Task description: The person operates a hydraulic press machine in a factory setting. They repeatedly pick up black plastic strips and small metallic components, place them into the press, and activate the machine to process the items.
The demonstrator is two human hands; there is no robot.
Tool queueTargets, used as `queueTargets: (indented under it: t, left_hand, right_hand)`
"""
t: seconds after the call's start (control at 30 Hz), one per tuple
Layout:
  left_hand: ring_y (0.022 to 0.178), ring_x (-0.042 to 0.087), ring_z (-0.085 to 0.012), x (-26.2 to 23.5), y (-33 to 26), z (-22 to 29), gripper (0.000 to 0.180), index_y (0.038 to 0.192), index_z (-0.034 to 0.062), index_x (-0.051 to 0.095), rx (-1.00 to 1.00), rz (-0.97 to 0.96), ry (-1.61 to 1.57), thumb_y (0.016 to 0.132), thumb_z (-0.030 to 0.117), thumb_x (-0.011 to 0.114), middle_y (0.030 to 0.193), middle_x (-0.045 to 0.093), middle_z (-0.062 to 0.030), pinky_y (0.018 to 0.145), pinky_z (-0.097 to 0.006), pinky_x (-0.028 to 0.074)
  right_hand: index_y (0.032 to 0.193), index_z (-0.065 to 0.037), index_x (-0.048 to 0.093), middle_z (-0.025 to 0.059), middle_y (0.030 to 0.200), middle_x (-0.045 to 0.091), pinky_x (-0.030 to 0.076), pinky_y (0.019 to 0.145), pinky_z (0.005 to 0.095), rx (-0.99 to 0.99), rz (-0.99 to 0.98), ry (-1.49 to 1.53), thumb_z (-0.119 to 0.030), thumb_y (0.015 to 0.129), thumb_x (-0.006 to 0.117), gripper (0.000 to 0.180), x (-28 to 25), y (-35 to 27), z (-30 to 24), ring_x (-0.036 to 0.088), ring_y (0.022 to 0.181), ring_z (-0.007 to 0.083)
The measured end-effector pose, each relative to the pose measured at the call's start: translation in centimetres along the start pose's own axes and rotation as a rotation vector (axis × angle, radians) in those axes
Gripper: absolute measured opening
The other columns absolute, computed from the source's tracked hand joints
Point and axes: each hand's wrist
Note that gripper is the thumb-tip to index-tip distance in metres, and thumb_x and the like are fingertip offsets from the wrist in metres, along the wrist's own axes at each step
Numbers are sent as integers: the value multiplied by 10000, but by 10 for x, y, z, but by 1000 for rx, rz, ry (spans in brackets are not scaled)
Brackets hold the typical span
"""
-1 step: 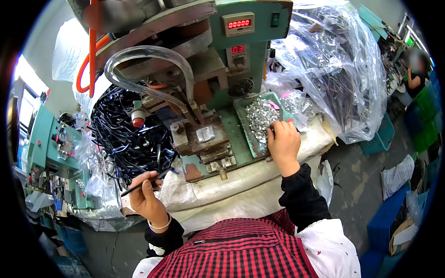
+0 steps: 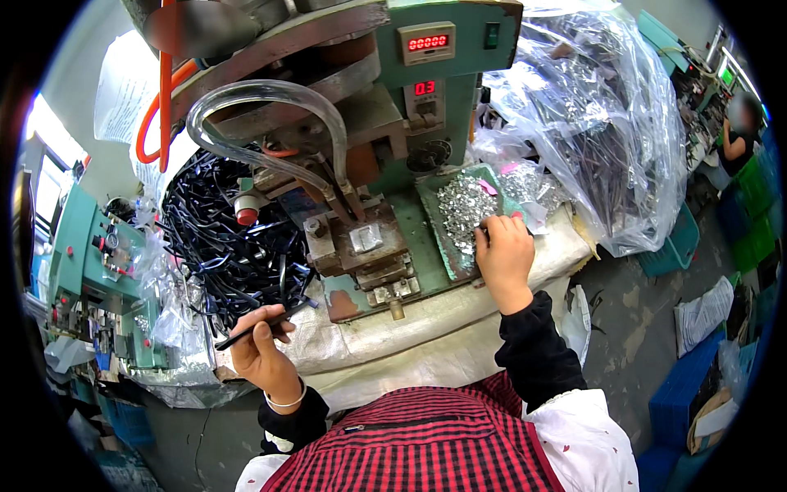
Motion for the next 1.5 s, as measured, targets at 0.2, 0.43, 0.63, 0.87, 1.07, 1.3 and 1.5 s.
queueTargets:
  t: [0.2,0.43,0.63,0.87,1.07,1.3,1.5]
  left_hand:
    - [537,607,-144,19,11,24,246,1172,4,574,-117,-74,-99,1086,232,546,925,727,-192,466,-201,423]
    - [551,537,-87,22,29,27,240,1168,39,605,-208,23,-144,1108,246,500,943,728,-139,464,-183,377]
    - [727,594,-99,0,23,28,167,1176,61,619,-193,-7,-254,1091,177,535,1029,703,-87,602,-200,434]
    - [695,621,-102,42,46,20,149,1095,40,639,-117,68,-117,1073,171,570,1028,712,-102,592,-182,431]
    - [688,640,-115,47,71,37,162,1085,36,639,62,88,-241,1081,174,554,1005,718,-115,578,-187,431]
    - [682,684,-157,69,96,31,169,1067,-14,647,51,32,-108,1043,152,628,975,744,-145,574,-216,473]
    - [678,685,-159,72,99,36,160,1053,-25,645,14,3,-99,1039,134,626,957,742,-154,578,-227,491]
  right_hand:
    - [833,-68,660,100,803,656,498,673,431,-32,92,61,-88,811,744,90,-10,12,-8,619,792,331]
    - [855,-66,710,103,837,703,509,683,411,-91,154,219,-40,786,715,74,-12,22,4,638,790,314]
    - [1056,-3,738,33,881,723,490,730,262,527,-321,1173,-90,909,735,171,-45,17,-22,613,802,80]
    - [1066,2,715,159,1064,738,511,973,395,-45,5,963,-42,898,674,179,-34,47,-116,679,1053,336]
    - [1364,8,534,142,1014,767,487,985,304,264,-296,1276,-63,970,621,410,-33,41,-140,705,952,216]
    - [1382,37,513,123,1062,762,501,923,293,322,-253,1392,-37,967,613,433,-23,43,-148,682,957,137]
    - [1478,51,397,213,1157,714,482,1011,340,340,-309,1375,38,907,547,591,-40,50,-151,672,1142,258]
Point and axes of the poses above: each hand's wrist, its own y-axis towards the middle knuckle, its own x-axis out of the palm, z = x × y
